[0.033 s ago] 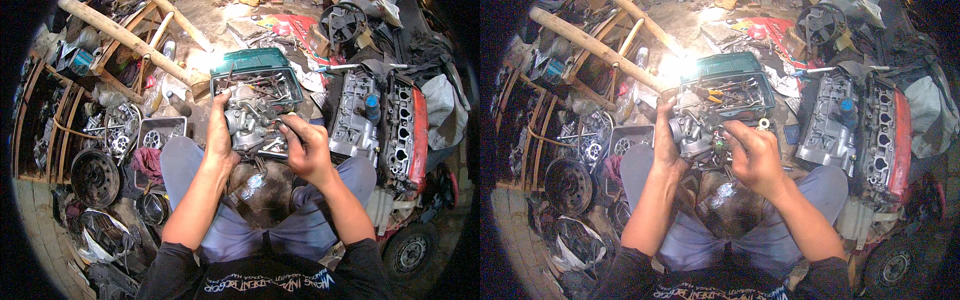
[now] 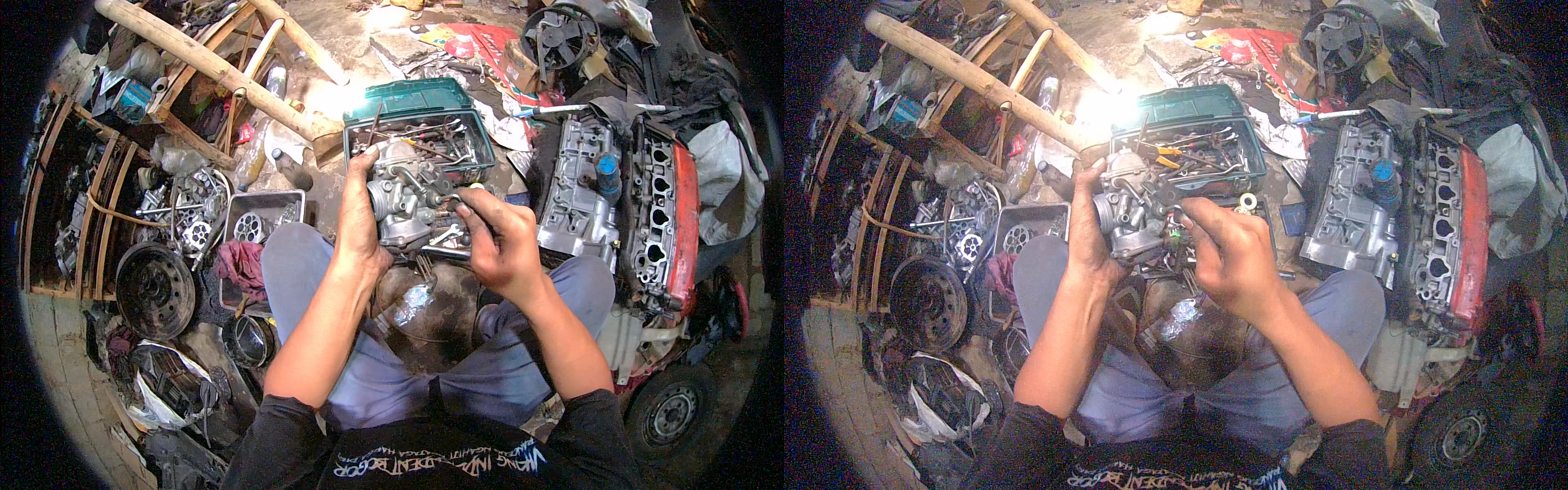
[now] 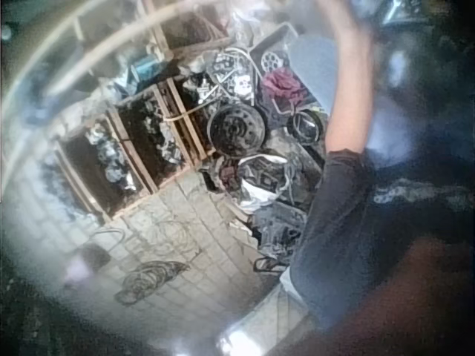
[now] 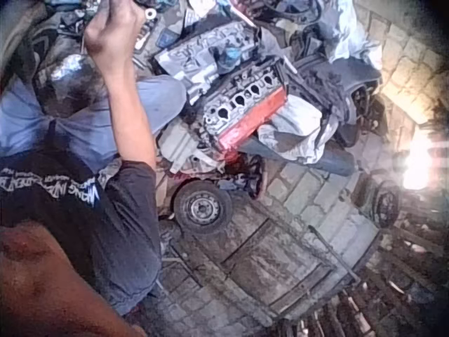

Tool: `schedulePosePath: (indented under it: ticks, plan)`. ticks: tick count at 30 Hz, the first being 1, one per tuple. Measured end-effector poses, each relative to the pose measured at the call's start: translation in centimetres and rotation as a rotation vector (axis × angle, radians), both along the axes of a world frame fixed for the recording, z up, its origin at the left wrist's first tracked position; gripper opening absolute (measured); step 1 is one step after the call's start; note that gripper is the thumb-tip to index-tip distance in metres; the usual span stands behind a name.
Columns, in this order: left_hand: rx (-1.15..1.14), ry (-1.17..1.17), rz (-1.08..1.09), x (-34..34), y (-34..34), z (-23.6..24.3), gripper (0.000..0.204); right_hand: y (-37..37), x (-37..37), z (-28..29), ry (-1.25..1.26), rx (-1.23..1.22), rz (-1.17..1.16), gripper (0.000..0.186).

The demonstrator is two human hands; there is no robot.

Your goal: The person sits on the floor and uses a wrench to loosen and tighten bolts on a small engine component. They repeatedly rotate the part to access different sides and adjust the tool as needed.

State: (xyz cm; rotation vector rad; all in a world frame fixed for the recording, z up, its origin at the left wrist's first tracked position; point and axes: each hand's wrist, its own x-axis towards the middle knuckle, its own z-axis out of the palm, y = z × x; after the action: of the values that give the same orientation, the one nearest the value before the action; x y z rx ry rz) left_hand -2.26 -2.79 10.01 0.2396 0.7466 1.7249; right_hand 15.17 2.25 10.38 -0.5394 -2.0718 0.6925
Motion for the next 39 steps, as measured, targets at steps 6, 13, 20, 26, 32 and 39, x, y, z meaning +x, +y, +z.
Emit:
schedulePosePath:
  ticks: [6,13,20,26,32,39]
  plan:
    - [-0.038,0.005,-0.020,-0.1,0.0,-0.1,0.048,-0.2,0.0,-0.2,-0.016,0.076,-0.007,0.035]
    - [-0.105,-0.120,-0.205,-1.0,0.3,-0.2,0.049,-0.4,0.7,0.1,-0.106,0.011,0.144,0.027]
    - [0.067,-0.193,-0.282,-0.8,0.0,0.0,0.052,-2.4,0.9,4.0,0.021,-0.345,-0.054,0.011]
    - [-0.005,-0.173,-0.210,-0.3,0.1,1.2,0.055,-1.4,1.1,4.0,-0.008,0.176,-0.002,0.025]
    - [0.039,-0.158,-0.271,-0.5,0.2,-0.2,0.049,-1.1,0.8,3.6,0.039,0.200,-0.026,0.024]
    - [-0.014,-0.153,-0.183,0.4,0.5,0.5,0.047,-1.6,0.9,3.3,0.052,-0.037,-0.154,0.013]
